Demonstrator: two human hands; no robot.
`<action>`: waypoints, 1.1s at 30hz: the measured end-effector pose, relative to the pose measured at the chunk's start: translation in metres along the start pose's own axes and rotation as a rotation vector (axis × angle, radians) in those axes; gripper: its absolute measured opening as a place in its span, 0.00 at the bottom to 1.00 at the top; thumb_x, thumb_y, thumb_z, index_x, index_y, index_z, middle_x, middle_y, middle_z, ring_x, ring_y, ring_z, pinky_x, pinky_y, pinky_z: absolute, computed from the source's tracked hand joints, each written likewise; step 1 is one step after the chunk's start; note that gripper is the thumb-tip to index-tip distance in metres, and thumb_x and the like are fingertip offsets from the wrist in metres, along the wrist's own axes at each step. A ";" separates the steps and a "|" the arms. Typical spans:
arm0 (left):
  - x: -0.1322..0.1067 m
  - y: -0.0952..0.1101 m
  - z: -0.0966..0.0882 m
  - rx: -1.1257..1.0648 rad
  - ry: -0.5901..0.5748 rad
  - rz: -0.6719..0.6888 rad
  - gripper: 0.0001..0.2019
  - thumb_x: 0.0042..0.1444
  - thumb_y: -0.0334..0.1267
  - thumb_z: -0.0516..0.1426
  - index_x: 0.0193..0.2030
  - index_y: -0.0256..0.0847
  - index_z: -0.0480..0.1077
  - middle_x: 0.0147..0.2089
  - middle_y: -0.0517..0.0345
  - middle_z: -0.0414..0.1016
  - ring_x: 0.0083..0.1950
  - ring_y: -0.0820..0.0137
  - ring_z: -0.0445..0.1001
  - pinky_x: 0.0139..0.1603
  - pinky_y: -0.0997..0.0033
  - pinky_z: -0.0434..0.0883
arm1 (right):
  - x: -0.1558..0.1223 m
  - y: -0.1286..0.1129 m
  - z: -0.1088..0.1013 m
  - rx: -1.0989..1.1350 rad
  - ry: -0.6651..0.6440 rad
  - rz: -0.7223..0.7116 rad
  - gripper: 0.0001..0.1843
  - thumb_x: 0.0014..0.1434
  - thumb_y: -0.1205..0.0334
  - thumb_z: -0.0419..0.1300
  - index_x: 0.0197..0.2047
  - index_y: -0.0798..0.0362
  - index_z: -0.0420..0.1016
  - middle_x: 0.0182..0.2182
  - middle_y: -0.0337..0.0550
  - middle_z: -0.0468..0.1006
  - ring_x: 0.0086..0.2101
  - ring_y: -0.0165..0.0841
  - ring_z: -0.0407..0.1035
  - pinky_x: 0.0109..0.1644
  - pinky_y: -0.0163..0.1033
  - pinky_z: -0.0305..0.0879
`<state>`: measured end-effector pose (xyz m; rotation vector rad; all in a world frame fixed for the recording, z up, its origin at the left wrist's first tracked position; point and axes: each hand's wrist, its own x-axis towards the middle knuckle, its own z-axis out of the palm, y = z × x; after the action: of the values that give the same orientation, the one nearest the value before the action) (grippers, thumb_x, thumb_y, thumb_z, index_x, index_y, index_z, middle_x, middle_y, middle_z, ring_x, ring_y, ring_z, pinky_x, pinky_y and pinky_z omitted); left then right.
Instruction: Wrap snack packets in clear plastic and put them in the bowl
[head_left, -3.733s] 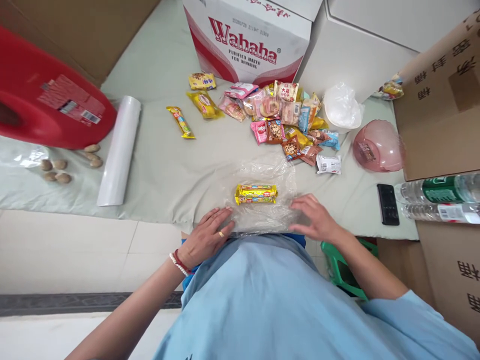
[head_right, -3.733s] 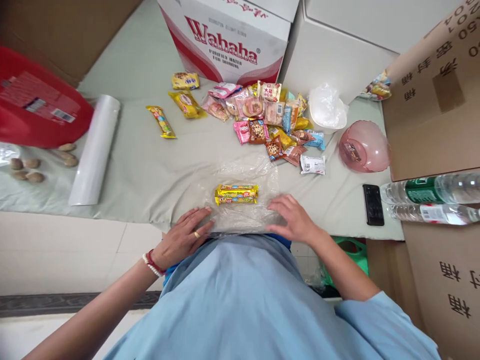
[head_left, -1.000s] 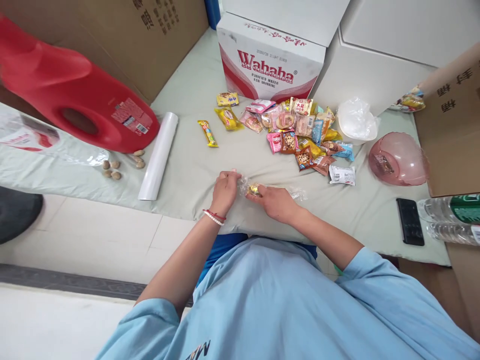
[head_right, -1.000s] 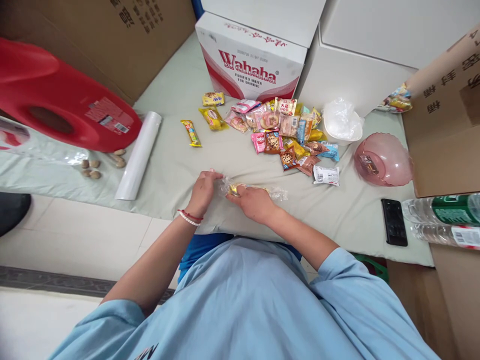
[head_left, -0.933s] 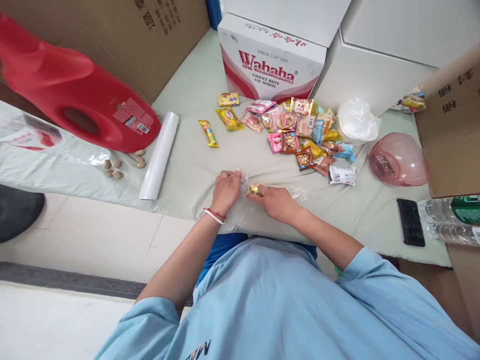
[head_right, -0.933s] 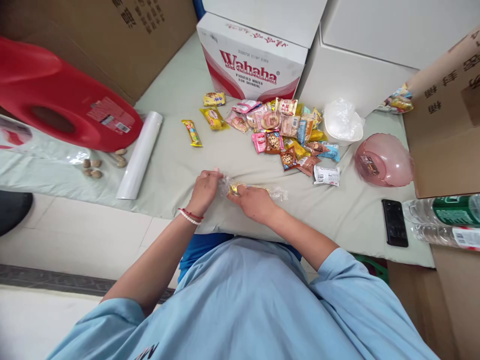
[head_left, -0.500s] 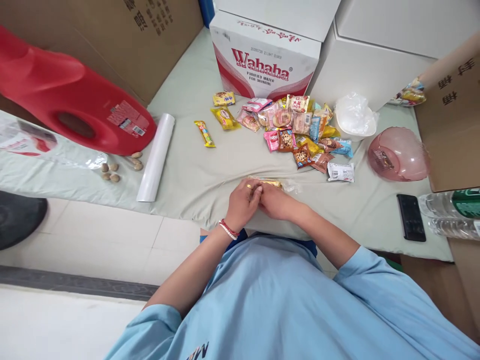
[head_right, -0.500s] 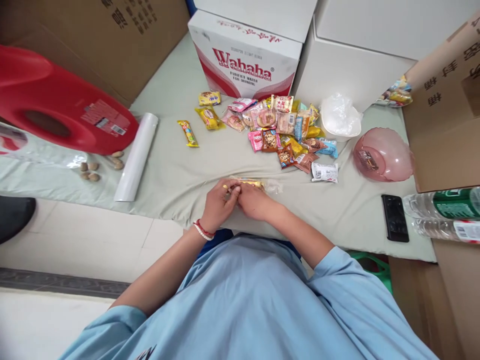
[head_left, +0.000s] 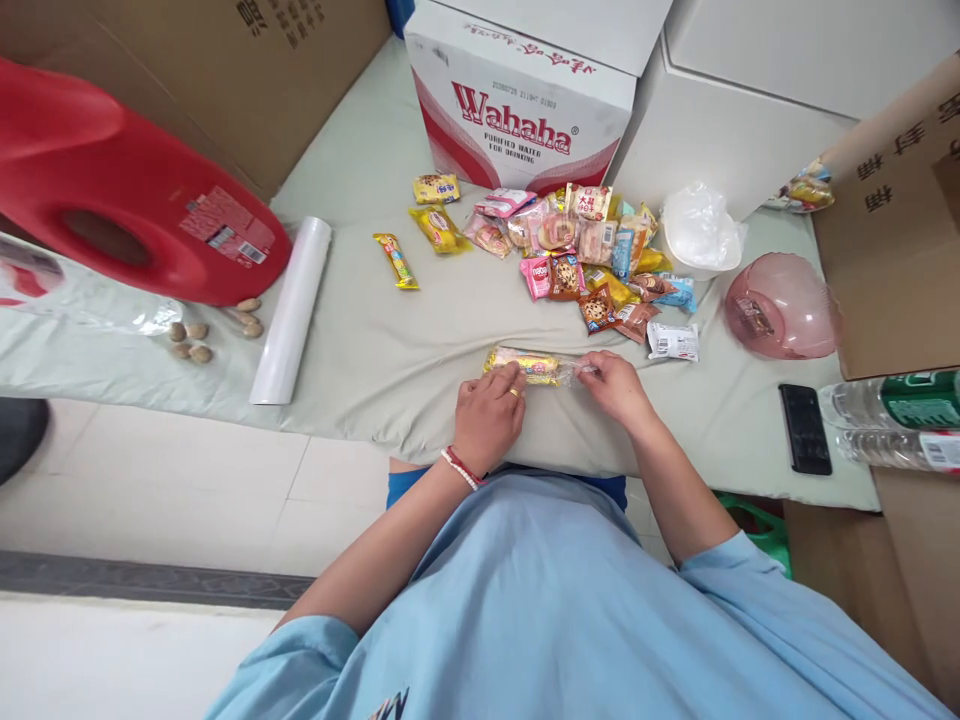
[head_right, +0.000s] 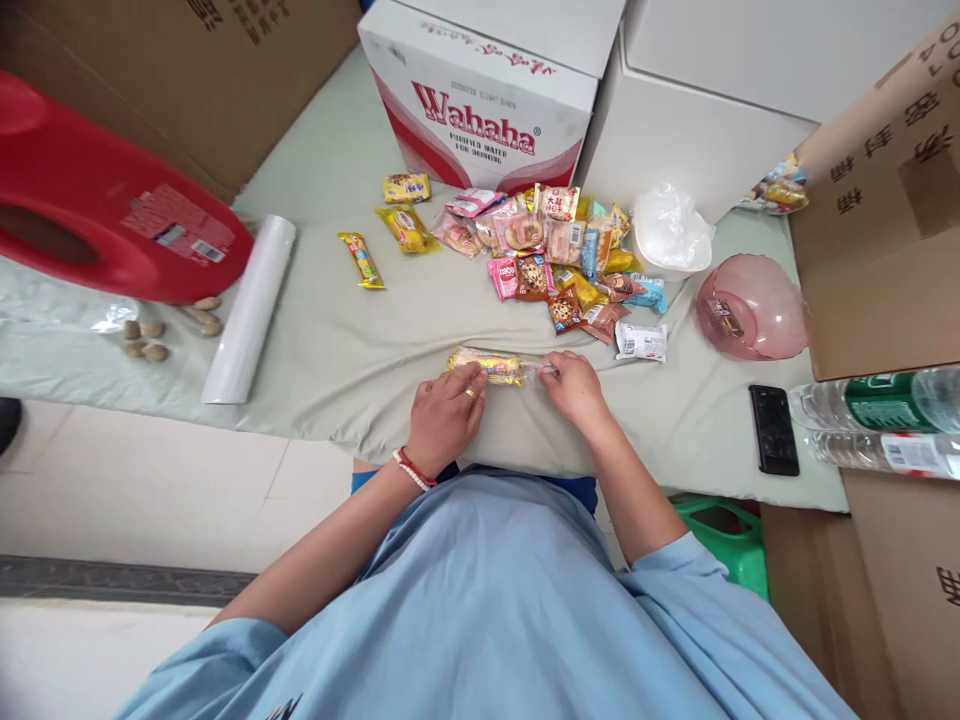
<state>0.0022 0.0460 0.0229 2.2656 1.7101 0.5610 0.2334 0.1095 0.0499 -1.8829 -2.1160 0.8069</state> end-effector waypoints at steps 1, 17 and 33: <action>0.000 0.001 0.001 0.008 -0.001 -0.001 0.19 0.72 0.36 0.51 0.65 0.43 0.74 0.69 0.45 0.74 0.66 0.53 0.74 0.54 0.50 0.66 | -0.005 -0.001 -0.002 -0.007 0.055 -0.016 0.15 0.69 0.58 0.56 0.48 0.55 0.83 0.41 0.50 0.79 0.42 0.40 0.73 0.47 0.40 0.66; 0.006 -0.026 -0.005 -0.481 0.233 -0.115 0.16 0.67 0.32 0.51 0.52 0.45 0.78 0.61 0.51 0.78 0.62 0.62 0.76 0.65 0.56 0.72 | 0.021 -0.077 0.040 -0.203 -0.055 -0.265 0.18 0.74 0.69 0.44 0.54 0.58 0.74 0.49 0.55 0.77 0.45 0.41 0.70 0.47 0.39 0.63; 0.027 -0.015 0.021 -0.356 0.300 -0.280 0.13 0.64 0.38 0.59 0.54 0.41 0.75 0.53 0.46 0.72 0.55 0.56 0.73 0.60 0.54 0.72 | -0.001 -0.066 0.041 0.201 0.056 -0.235 0.19 0.74 0.61 0.47 0.56 0.56 0.78 0.49 0.55 0.83 0.47 0.41 0.76 0.56 0.43 0.71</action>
<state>0.0047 0.0764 0.0013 1.7291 1.8415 1.0829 0.1568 0.0953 0.0502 -1.5068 -2.0840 0.8656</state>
